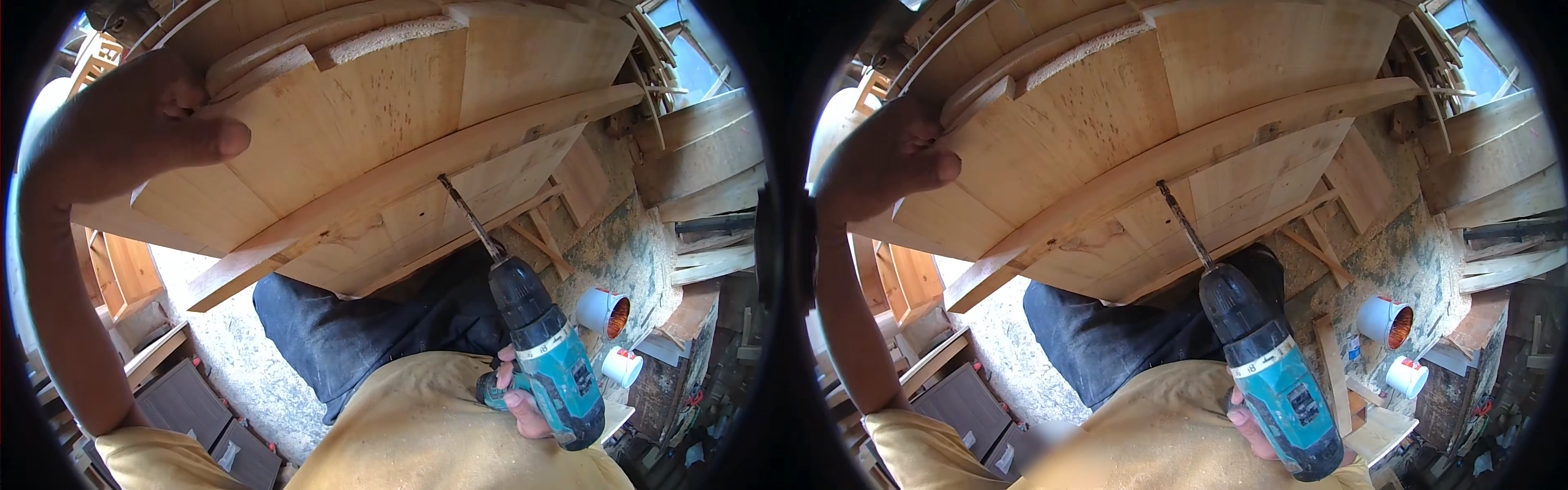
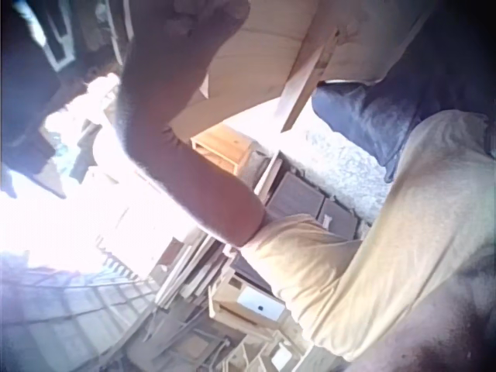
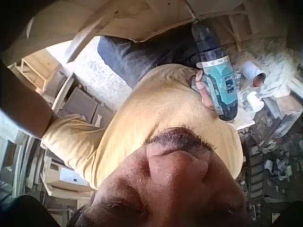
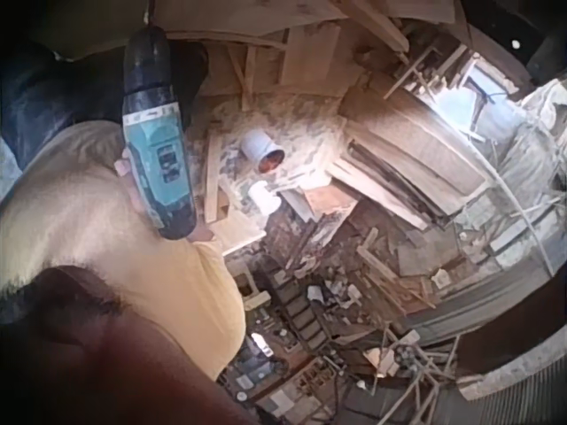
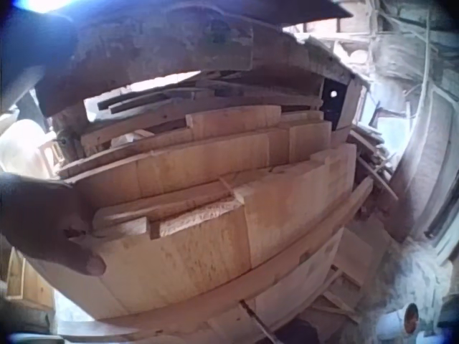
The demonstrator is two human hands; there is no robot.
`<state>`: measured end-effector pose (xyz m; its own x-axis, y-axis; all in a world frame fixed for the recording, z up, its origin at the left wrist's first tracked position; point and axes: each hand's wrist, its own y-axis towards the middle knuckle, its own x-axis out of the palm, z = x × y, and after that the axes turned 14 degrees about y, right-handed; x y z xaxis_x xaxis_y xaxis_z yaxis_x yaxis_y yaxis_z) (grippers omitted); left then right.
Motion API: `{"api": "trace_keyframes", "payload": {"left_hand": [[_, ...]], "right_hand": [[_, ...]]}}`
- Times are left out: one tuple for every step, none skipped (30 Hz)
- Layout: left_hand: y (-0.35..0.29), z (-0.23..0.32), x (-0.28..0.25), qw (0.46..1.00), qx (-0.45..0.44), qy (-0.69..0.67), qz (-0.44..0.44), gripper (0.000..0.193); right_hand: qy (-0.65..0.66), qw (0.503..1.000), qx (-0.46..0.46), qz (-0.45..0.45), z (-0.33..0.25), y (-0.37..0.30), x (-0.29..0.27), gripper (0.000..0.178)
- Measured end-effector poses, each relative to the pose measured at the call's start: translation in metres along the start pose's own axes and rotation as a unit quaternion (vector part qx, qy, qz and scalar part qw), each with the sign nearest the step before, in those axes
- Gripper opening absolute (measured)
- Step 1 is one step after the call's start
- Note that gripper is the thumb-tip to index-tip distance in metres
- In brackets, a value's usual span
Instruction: Drilling holes and assembling a circular wooden panel with support beams in a woodworking shop.
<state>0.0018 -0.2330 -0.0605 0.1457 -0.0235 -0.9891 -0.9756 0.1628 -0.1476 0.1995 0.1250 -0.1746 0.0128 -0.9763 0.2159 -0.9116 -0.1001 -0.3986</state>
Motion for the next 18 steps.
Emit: {"api": "trace_keyframes", "payload": {"left_hand": [[0.000, -0.001, 0.004, 0.999, -0.040, 0.031, -0.020, 0.046], [0.000, 0.002, 0.008, 0.994, -0.078, 0.062, -0.041, 0.046], [-0.003, 0.008, 0.018, 0.994, -0.075, 0.060, -0.044, 0.046], [-0.007, 0.016, 0.029, 0.996, -0.087, -0.010, 0.009, 0.048], [-0.008, 0.024, 0.038, 0.990, -0.097, -0.082, 0.061, 0.052], [-0.011, 0.031, 0.037, 0.990, -0.099, -0.078, 0.056, 0.052], [-0.012, 0.039, 0.036, 0.983, -0.154, -0.065, 0.072, 0.051], [-0.011, 0.045, 0.038, 0.972, -0.210, -0.056, 0.090, 0.051], [-0.012, 0.049, 0.039, 0.963, -0.251, -0.031, 0.094, 0.055], [-0.017, 0.042, 0.043, 0.963, -0.251, -0.033, 0.093, 0.055], [-0.027, 0.026, 0.050, 0.971, -0.173, -0.103, 0.132, 0.060], [-0.042, 0.005, 0.052, 0.966, -0.102, -0.167, 0.170, 0.065], [-0.048, -0.024, 0.044, 0.977, 0.013, -0.174, 0.125, 0.076], [-0.054, -0.041, 0.046, 0.977, 0.012, -0.173, 0.127, 0.076], [-0.057, -0.049, 0.051, 0.957, 0.032, -0.264, 0.118, 0.081], [-0.061, -0.058, 0.057, 0.929, 0.052, -0.351, 0.108, 0.086], [-0.065, -0.071, 0.074, 0.928, 0.054, -0.349, 0.117, 0.086], [-0.061, -0.084, 0.111, 0.896, 0.036, -0.432, 0.097, 0.091]], "right_hand": [[0.057, 0.997, 0.033, 0.030, -0.003, 0.002, 0.003, 0.037], [0.057, 0.997, 0.036, 0.033, -0.005, 0.005, 0.004, 0.037], [-0.004, 1.000, -0.005, -0.014, -0.007, 0.010, 0.005, 0.036], [-0.063, 0.995, -0.049, -0.059, -0.007, 0.013, 0.005, 0.035], [0.289, 0.951, 0.107, -0.004, 0.016, -0.001, -0.014, 0.054], [0.292, 0.950, 0.112, -0.006, 0.017, 0.002, -0.011, 0.054], [0.159, 0.986, -0.002, -0.054, 0.017, 0.009, -0.006, 0.052], [0.014, 0.988, -0.118, -0.101, 0.016, 0.017, -0.003, 0.049], [0.013, 0.988, -0.117, -0.100, 0.013, 0.022, -0.002, 0.049], [0.064, 0.992, -0.056, -0.091, 0.007, 0.026, 0.000, 0.047], [0.112, 0.991, 0.005, -0.074, 0.003, 0.023, 0.001, 0.045], [0.111, 0.991, 0.008, -0.075, 0.000, 0.017, 0.004, 0.045], [0.098, 0.994, 0.007, -0.051, -0.005, 0.011, 0.011, 0.043], [0.093, 0.995, 0.002, -0.040, -0.005, 0.008, 0.015, 0.040], [0.094, 0.995, -0.007, -0.035, 0.001, 0.011, 0.011, 0.038], [0.096, 0.995, -0.017, -0.031, 0.007, 0.012, 0.008, 0.036], [0.090, 0.995, -0.028, -0.022, 0.007, 0.011, 0.009, 0.034], [0.082, 0.996, -0.044, -0.003, 0.011, 0.007, 0.009, 0.032]]}}
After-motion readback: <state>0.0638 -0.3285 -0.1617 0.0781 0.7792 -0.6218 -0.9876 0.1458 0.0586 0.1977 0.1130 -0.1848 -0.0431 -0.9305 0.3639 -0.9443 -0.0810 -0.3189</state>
